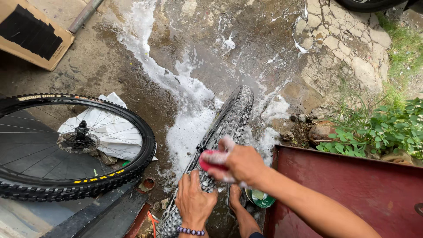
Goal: The person scrubs a bicycle wheel with a soapy sponge, focusing on the tire tread, spokes, and disc brake rotor. They rotate the wheel to clean different sections and repeatedly dip the sponge into a bucket of soapy water.
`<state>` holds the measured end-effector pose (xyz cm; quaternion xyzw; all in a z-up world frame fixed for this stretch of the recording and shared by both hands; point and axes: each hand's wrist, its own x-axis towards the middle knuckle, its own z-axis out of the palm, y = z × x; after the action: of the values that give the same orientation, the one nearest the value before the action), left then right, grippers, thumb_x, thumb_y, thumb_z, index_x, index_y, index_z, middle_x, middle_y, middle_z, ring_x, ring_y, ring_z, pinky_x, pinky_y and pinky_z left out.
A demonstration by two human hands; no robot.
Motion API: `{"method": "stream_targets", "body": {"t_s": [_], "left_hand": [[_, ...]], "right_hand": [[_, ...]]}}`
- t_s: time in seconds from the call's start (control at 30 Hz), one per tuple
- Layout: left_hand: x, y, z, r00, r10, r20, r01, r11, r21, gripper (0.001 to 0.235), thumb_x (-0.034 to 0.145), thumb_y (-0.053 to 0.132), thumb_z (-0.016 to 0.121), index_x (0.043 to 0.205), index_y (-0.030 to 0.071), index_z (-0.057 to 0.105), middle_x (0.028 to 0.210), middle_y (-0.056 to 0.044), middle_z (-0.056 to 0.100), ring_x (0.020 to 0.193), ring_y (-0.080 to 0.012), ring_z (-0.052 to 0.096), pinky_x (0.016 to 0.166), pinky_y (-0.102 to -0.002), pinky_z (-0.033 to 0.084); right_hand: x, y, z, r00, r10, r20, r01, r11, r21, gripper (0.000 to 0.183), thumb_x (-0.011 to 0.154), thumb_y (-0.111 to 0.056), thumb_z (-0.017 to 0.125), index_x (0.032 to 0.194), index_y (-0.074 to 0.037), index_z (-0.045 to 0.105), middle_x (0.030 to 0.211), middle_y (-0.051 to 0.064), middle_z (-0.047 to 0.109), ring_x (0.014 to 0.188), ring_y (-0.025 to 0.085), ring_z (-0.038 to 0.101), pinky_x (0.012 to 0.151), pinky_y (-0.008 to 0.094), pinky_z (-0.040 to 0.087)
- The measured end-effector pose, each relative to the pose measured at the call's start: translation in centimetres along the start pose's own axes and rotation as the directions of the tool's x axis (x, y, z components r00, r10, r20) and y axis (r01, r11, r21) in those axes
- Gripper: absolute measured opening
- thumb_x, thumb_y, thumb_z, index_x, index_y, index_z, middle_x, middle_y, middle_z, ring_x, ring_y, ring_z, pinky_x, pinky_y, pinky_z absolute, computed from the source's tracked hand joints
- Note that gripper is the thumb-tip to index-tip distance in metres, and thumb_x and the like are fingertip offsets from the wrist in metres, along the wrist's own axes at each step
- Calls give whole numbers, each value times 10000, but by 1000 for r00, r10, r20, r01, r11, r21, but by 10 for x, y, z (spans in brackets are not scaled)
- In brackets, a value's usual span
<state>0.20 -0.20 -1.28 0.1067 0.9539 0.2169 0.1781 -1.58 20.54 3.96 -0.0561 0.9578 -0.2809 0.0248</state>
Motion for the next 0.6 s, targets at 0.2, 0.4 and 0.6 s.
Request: {"method": "stream_targets", "body": {"t_s": [0.2, 0.4, 0.6], "left_hand": [[-10, -6, -15, 990, -56, 129, 48, 997, 68, 806, 536, 299, 898, 1248, 104, 575, 1014, -130, 549, 975, -348, 583, 792, -482, 517], [-23, -4, -3, 977, -94, 190, 76, 992, 102, 832, 555, 346, 901, 1292, 145, 571, 1041, -111, 545, 1000, -331, 582, 823, -478, 515], [-36, -20, -4, 964, -101, 246, 80, 992, 94, 869, 509, 319, 922, 1284, 147, 567, 1068, -111, 526, 1000, -325, 575, 805, -489, 517]], "right_hand": [[68, 102, -19, 683, 658, 319, -685, 728, -36, 425, 904, -550, 695, 1257, -312, 697, 1109, 76, 581, 851, 200, 583, 629, 299, 564], [39, 61, 25, 787, 196, 585, -240, 971, -1, 398, 861, -552, 679, 1221, -387, 719, 1176, 43, 569, 859, 208, 601, 612, 309, 552], [53, 146, -4, 640, 452, 621, -686, 700, 197, 391, 804, -486, 786, 1169, -353, 745, 1202, 91, 631, 902, 261, 663, 606, 298, 549]]}}
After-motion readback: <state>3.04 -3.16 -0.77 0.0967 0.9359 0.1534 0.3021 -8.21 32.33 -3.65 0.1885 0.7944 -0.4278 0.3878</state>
